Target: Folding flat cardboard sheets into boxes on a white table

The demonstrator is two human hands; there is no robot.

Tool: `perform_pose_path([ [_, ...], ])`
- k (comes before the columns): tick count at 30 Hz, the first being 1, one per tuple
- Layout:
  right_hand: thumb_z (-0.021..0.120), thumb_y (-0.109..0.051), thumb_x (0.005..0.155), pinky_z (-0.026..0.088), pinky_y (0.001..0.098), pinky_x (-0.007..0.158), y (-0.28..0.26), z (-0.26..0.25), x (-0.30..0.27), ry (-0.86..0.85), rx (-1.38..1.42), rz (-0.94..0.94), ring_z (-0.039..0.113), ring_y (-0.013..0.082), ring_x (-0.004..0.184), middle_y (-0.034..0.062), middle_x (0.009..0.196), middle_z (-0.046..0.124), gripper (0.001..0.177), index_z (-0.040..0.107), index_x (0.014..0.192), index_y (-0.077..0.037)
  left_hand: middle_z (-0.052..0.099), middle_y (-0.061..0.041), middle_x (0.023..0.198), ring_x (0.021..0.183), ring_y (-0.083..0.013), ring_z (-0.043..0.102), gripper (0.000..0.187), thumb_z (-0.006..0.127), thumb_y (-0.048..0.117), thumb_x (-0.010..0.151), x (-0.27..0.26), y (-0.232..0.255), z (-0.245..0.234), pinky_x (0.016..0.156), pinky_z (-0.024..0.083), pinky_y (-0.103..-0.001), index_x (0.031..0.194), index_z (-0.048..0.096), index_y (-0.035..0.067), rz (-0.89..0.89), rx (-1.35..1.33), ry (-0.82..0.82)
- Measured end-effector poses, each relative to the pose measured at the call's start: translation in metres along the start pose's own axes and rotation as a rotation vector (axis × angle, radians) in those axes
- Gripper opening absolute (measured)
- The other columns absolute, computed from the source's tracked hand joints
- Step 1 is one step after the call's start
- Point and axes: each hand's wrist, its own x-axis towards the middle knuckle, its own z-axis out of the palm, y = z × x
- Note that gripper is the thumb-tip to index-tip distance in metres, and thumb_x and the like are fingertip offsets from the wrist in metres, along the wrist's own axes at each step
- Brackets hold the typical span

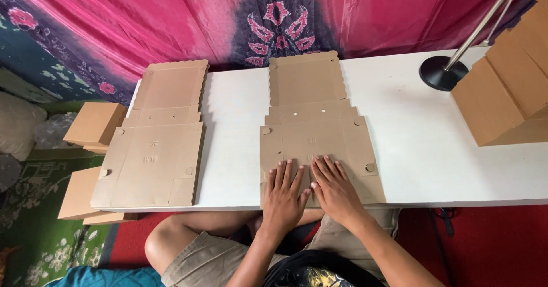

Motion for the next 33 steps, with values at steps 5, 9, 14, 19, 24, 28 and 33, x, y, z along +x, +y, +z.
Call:
perform_pose_path([
  [5, 0.035, -0.035, 0.108, 0.015, 0.0486, 0.124, 0.003, 0.001, 0.027, -0.256, -0.047, 0.114, 0.024, 0.035, 0.154, 0.0181, 0.164, 0.032, 0.055, 0.042, 0.152, -0.002, 0.034, -0.016, 0.163, 0.153, -0.0354, 0.024, 0.058, 0.038, 0.049, 0.105, 0.007, -0.017, -0.003, 0.124, 0.01, -0.052, 0.154, 0.045, 0.018, -0.044, 0.035, -0.28],
  [9, 0.036, -0.037, 0.108, 0.018, 0.0486, 0.124, 0.02, 0.009, 0.062, -0.296, -0.084, 0.141, 0.027, 0.0346, 0.153, 0.019, 0.163, 0.034, 0.057, 0.042, 0.153, -0.002, 0.032, -0.014, 0.165, 0.154, -0.0345, 0.021, 0.058, 0.034, 0.051, 0.106, 0.011, -0.019, -0.002, 0.124, 0.008, -0.052, 0.154, 0.044, 0.02, -0.047, 0.039, -0.312],
  [14, 0.032, -0.035, 0.108, 0.018, 0.0502, 0.125, 0.055, 0.024, 0.132, -0.376, -0.056, 0.168, 0.024, 0.0372, 0.155, 0.0228, 0.165, 0.03, 0.06, 0.039, 0.155, 0.002, 0.027, -0.013, 0.167, 0.155, -0.0337, 0.017, 0.058, 0.033, 0.05, 0.107, 0.009, -0.021, 0.002, 0.124, 0.005, -0.051, 0.156, 0.042, 0.02, -0.06, 0.014, -0.335],
  [19, 0.034, -0.027, 0.106, 0.02, 0.051, 0.124, 0.09, 0.039, 0.204, -0.357, -0.098, 0.147, 0.027, 0.0386, 0.154, 0.0245, 0.163, 0.033, 0.058, 0.04, 0.154, 0.004, 0.027, -0.013, 0.167, 0.155, -0.0327, 0.016, 0.058, 0.033, 0.05, 0.107, 0.009, -0.02, 0.0, 0.124, 0.005, -0.051, 0.156, 0.041, 0.02, -0.067, 0.019, -0.336],
  [24, 0.031, -0.032, 0.108, 0.023, 0.0502, 0.123, 0.108, 0.049, 0.256, -0.312, -0.183, 0.16, 0.03, 0.0403, 0.152, 0.0257, 0.162, 0.035, 0.06, 0.04, 0.154, 0.005, 0.027, -0.014, 0.166, 0.155, -0.0346, 0.018, 0.058, 0.039, 0.046, 0.105, 0.011, -0.021, -0.001, 0.124, 0.006, -0.052, 0.156, 0.042, 0.018, -0.053, -0.006, -0.326],
  [28, 0.03, -0.03, 0.108, 0.019, 0.0507, 0.124, 0.119, 0.059, 0.278, -0.301, -0.163, 0.196, 0.026, 0.0412, 0.153, 0.026, 0.164, 0.032, 0.06, 0.037, 0.156, 0.005, 0.027, -0.015, 0.166, 0.154, -0.0358, 0.018, 0.058, 0.042, 0.045, 0.104, 0.014, -0.022, -0.006, 0.124, 0.007, -0.052, 0.155, 0.042, 0.017, -0.062, -0.034, -0.331],
  [33, 0.036, -0.038, 0.103, 0.018, 0.0461, 0.121, 0.149, 0.093, 0.279, -0.04, -0.109, 0.195, 0.025, 0.0341, 0.152, 0.0174, 0.162, 0.037, 0.065, 0.042, 0.151, 0.005, 0.037, -0.023, 0.16, 0.151, -0.0401, 0.027, 0.058, 0.053, 0.036, 0.098, 0.021, -0.023, -0.02, 0.122, 0.017, -0.052, 0.145, 0.051, 0.002, -0.012, -0.144, -0.185],
])
